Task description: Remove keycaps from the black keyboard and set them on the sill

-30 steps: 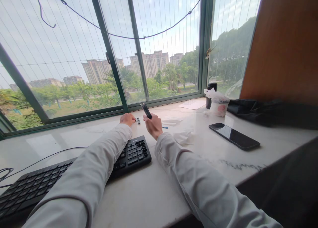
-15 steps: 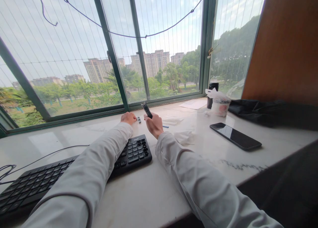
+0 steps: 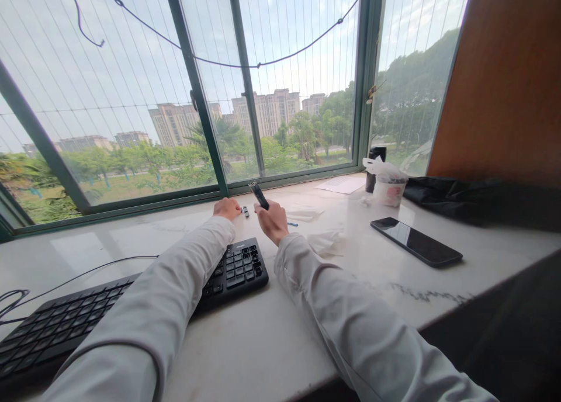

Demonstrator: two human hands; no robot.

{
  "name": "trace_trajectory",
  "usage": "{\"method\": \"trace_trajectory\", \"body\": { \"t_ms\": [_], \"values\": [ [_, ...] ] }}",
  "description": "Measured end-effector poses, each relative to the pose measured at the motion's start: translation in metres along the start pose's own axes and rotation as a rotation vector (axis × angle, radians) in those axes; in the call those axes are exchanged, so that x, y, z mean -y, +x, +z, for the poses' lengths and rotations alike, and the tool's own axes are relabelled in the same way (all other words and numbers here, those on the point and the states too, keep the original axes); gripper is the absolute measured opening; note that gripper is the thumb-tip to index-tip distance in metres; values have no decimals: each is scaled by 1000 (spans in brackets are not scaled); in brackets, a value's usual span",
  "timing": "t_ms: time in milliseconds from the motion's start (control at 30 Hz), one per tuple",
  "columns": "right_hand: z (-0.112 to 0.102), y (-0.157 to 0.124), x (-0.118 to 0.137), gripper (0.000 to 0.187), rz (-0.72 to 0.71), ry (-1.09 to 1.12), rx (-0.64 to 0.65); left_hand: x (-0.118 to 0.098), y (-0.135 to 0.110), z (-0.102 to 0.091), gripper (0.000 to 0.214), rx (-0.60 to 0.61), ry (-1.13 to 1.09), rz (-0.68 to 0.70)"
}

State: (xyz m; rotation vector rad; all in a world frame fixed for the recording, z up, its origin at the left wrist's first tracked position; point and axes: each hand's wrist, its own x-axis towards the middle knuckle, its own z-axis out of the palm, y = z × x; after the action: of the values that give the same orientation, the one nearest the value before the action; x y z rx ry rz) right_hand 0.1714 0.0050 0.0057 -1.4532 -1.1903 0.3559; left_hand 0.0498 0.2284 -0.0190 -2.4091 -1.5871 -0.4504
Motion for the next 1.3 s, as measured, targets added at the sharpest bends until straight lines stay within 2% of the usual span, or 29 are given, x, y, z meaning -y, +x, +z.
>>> {"method": "trace_trajectory", "body": {
  "t_ms": [633, 833, 967, 1133, 1300],
  "values": [
    [0, -1, 0, 27, 7, -22, 4, 0, 1, 1, 26, -8, -2, -10],
    [0, 0, 0, 28, 1, -33, 2, -2, -1, -3, 24, -3, 1, -13],
    [0, 0, 1, 28, -2, -52, 0, 4, -4, -15, 24, 24, 8, -20],
    [0, -2, 2, 28, -3, -36, -1, 16, -12, -42, 25, 30, 22, -63],
    [2, -5, 0, 31, -34, -18, -5, 14, -49, -78, 22, -16, 3, 10]
  ]
}}
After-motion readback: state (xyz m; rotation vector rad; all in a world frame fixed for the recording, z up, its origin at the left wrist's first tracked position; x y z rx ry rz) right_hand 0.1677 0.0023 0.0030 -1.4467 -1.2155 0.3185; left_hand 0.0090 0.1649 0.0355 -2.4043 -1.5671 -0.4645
